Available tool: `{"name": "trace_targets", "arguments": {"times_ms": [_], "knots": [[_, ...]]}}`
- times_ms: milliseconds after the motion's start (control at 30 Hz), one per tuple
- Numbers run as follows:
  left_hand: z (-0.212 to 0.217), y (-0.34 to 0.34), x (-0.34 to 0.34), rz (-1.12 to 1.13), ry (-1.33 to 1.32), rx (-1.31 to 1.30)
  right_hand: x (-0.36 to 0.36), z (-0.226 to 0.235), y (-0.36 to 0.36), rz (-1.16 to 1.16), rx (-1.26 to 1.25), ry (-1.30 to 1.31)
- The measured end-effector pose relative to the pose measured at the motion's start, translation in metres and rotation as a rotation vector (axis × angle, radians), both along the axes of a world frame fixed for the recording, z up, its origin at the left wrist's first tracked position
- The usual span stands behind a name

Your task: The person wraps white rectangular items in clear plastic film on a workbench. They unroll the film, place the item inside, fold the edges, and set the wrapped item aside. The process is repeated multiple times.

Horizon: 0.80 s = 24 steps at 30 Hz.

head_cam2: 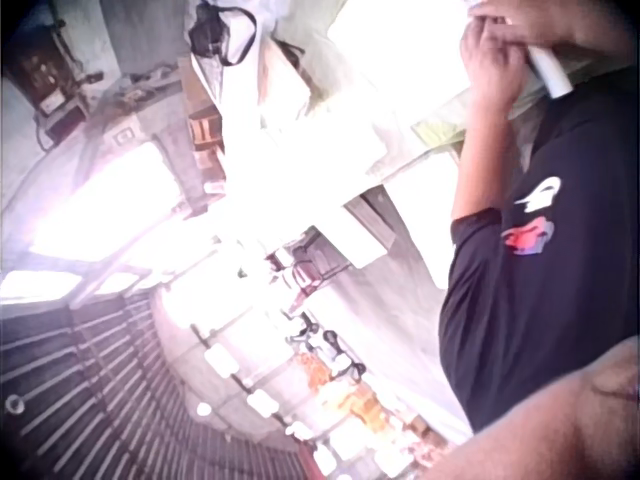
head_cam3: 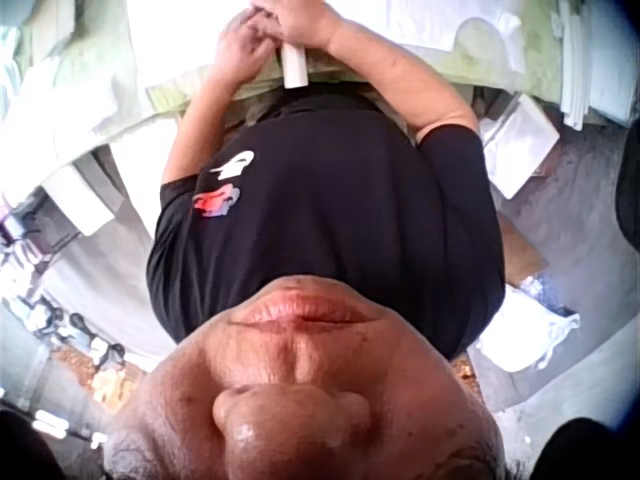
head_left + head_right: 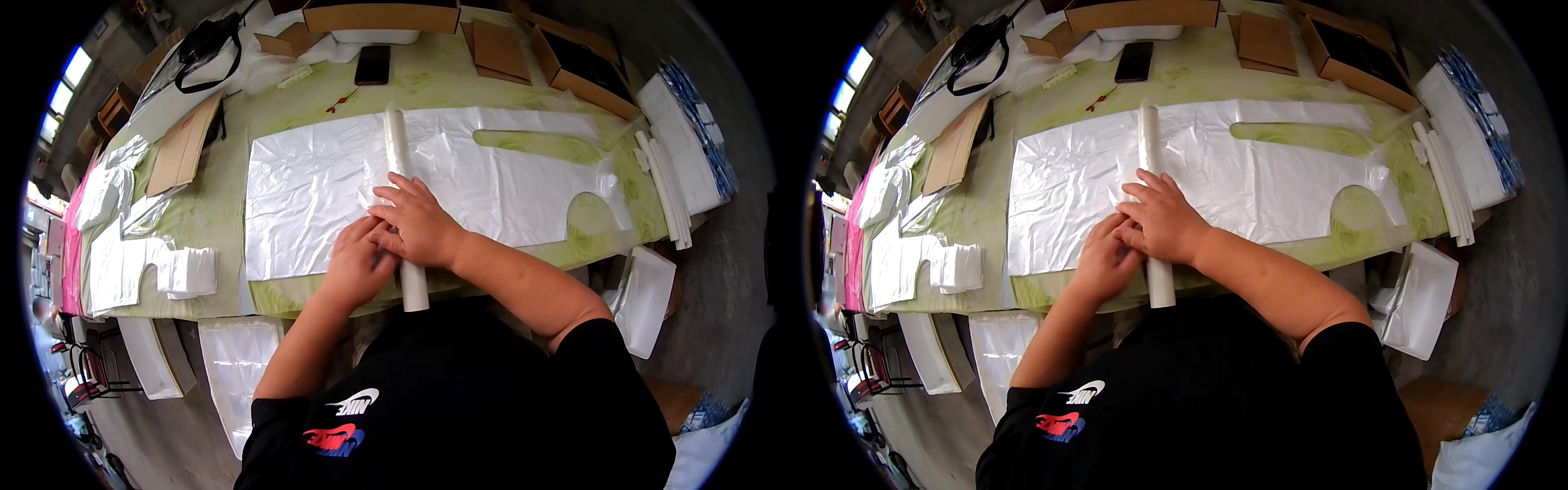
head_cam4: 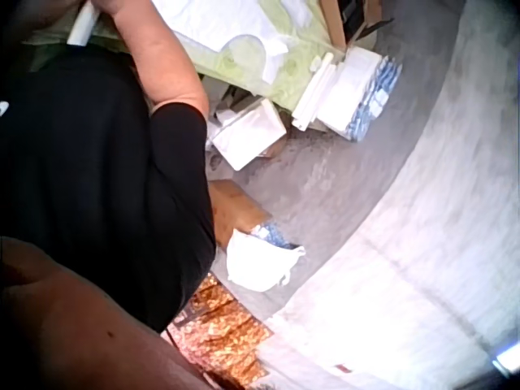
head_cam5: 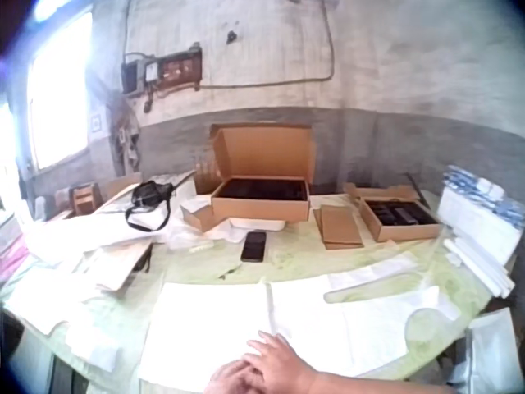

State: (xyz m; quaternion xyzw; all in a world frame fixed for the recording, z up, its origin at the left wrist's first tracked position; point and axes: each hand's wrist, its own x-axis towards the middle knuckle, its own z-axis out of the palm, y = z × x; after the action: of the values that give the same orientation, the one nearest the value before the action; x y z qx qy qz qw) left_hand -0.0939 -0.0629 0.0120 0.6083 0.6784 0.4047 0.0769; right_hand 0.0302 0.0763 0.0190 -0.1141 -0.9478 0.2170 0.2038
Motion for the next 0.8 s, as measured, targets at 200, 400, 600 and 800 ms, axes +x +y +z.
{"name": "trace_targets", "arguments": {"times_ms": [200,400,600,800], "knots": [[0.027,0.014,-0.032,-0.017,-0.137,0.307,-0.012,0.005,-0.012,0.019,0.051,-0.111],[0.029,0.072,-0.059,-0.446,-0.119,-0.279,-0.028,0.004,-0.022,0.076,-0.248,0.097],[-0.001,0.03,-0.091,-0.332,-0.127,-0.078,0.008,-0.003,-0.036,0.298,-0.175,0.252],[0.031,0.018,-0.081,-0.26,0.03,-0.015,-0.038,0.01,-0.064,0.434,-0.284,0.083]]}}
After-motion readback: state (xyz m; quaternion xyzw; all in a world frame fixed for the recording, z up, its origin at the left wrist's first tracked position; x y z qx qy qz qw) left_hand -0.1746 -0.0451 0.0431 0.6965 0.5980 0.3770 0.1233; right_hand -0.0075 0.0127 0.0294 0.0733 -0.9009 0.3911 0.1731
